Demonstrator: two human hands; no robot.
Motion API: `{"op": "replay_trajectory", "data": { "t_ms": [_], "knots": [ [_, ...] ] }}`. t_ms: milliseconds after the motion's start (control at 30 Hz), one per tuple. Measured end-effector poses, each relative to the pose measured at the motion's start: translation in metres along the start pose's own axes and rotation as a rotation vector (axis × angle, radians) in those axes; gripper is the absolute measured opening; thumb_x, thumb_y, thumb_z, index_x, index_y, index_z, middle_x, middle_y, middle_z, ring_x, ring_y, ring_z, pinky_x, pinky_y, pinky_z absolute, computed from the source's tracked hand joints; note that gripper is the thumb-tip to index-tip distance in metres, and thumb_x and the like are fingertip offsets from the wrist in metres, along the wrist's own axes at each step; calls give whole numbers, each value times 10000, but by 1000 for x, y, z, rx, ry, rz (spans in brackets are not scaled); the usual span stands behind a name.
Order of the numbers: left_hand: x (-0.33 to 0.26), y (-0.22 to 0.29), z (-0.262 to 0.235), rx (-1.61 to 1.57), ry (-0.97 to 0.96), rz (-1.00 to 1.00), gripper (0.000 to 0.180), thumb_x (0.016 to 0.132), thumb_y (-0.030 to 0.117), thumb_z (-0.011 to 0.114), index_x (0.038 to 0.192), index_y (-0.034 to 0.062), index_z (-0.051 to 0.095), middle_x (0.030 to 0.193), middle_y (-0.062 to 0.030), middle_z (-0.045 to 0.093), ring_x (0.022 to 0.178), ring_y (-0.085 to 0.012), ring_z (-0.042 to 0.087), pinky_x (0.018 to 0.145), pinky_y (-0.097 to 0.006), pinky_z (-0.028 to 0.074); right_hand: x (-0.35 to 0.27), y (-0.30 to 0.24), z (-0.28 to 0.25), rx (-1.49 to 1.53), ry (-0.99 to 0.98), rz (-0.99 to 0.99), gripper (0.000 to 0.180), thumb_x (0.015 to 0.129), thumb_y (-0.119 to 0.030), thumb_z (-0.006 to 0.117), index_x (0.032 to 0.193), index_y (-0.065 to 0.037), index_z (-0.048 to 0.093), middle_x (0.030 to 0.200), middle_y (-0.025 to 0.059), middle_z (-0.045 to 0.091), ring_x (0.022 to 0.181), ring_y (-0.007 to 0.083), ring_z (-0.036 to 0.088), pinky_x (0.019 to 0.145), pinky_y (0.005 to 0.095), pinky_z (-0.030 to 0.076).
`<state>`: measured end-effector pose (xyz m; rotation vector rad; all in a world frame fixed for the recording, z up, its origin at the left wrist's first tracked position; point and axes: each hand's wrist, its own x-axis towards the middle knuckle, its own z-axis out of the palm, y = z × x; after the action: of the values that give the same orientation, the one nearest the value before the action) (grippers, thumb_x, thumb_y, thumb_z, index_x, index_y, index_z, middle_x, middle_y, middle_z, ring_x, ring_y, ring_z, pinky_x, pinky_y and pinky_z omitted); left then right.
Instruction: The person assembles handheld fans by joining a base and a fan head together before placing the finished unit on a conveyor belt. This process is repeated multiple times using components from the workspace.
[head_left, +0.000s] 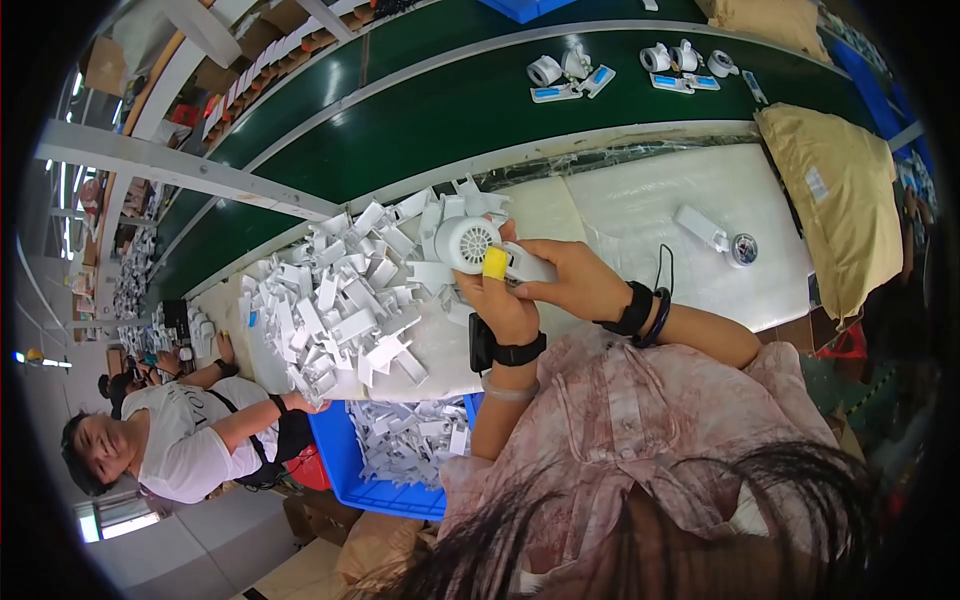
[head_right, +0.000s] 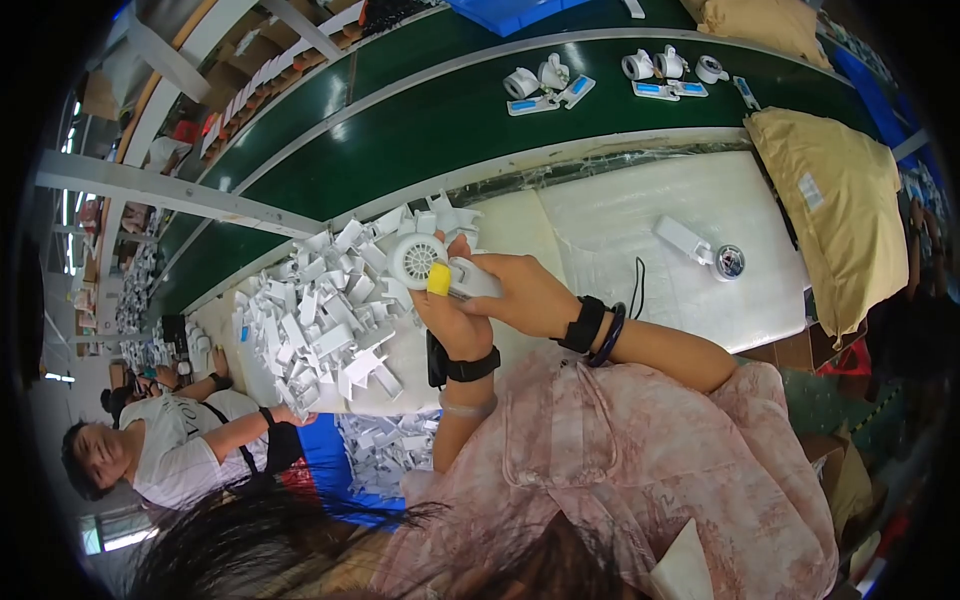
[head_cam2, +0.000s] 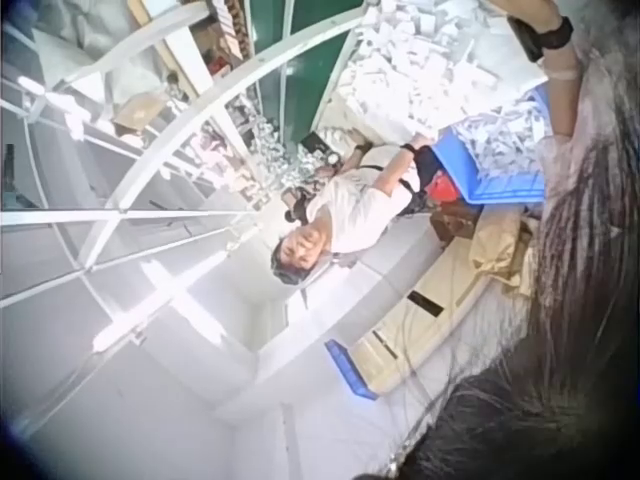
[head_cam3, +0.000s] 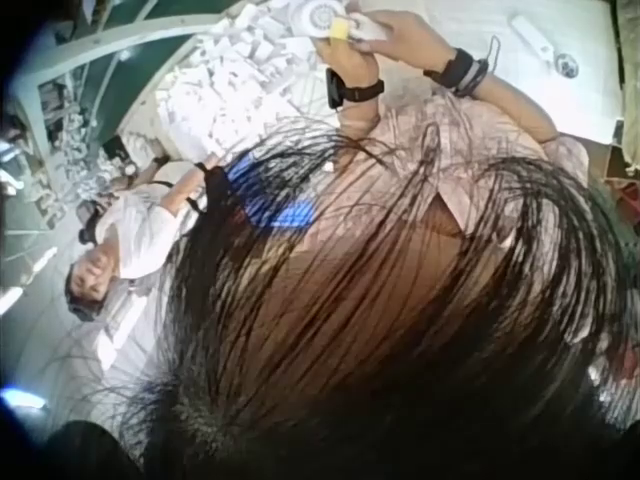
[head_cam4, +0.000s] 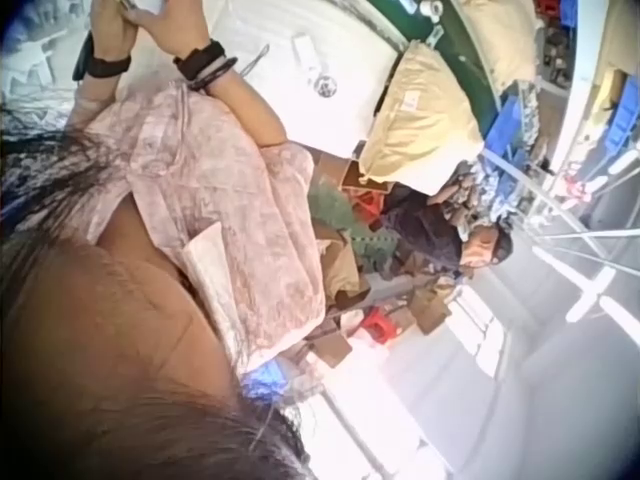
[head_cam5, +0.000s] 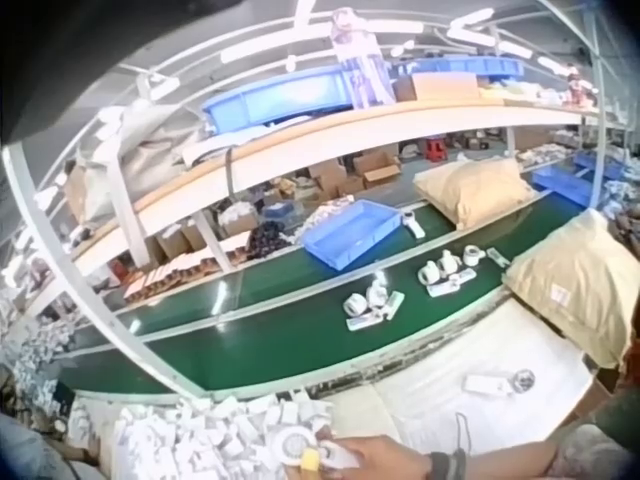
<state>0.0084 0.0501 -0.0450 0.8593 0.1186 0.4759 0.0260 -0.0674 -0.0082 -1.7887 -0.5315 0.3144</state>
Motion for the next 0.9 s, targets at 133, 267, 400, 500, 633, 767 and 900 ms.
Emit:
{"op": "replay_trajectory", "data": {
  "t_ms": [133, 267, 400, 500, 633, 767, 900],
  "knots": [
    [-1, 0, 3, -45, 1, -23, 481, 901, 147, 591, 1320, 5, 401, 1274, -155, 530, 1096, -275, 580, 963, -405, 461, -4, -2, 4, -87, 35, -11, 587, 762, -129, 725, 1282, 33, 505, 1112, 234, 622, 995, 338, 624, 870, 354, 481],
    [-4, 0, 4, -7, -20, -25, 452, 895, 45, 535, 1317, 8, 380, 1250, -153, 535, 1142, -286, 553, 1008, -390, 422, -5, 4, 7, -127, 59, -28, 617, 764, -133, 723, 1306, 33, 478, 1125, 245, 612, 1025, 370, 604, 899, 365, 467],
    [-3, 5, 1, 55, -160, -58, 496, 891, 29, 508, 1361, 15, 352, 1273, -143, 521, 1172, -241, 526, 1027, -369, 403, -4, 4, 3, -136, 59, -23, 629, 771, -162, 733, 1311, 29, 473, 1156, 246, 598, 1054, 370, 591, 908, 366, 462],
    [1, 7, -4, 48, -204, -133, 513, 885, -8, 493, 1368, 20, 324, 1285, -153, 509, 1204, -234, 502, 1018, -340, 387, -2, 3, -2, -109, 15, 26, 645, 770, -176, 740, 1318, 27, 466, 1185, 243, 586, 1070, 360, 589, 914, 365, 459],
    [1, 8, -9, 44, -212, -210, 517, 887, -39, 473, 1371, 24, 302, 1300, -154, 487, 1227, -229, 483, 998, -312, 382, -3, 13, -12, -117, -55, -101, 682, 776, -201, 745, 1342, 20, 435, 1206, 218, 588, 1077, 325, 603, 923, 359, 452],
    [2, 10, -8, 44, -198, -216, 511, 898, -37, 469, 1375, 31, 298, 1316, -143, 461, 1237, -229, 472, 1007, -325, 379, -6, 20, -28, -85, -212, -41, 607, 848, -261, 696, 1327, 10, 441, 1188, 186, 601, 1056, 278, 625, 866, 350, 503],
    [4, 10, -7, -62, -197, -190, 510, 907, -55, 450, 1382, 34, 286, 1348, -134, 421, 1254, -232, 448, 1059, -364, 359, -13, 33, -34, 661, -424, 495, 449, 931, -309, 595, 1228, 9, 483, 1064, 176, 637, 891, 230, 681, 673, 323, 583]
  ]
}}
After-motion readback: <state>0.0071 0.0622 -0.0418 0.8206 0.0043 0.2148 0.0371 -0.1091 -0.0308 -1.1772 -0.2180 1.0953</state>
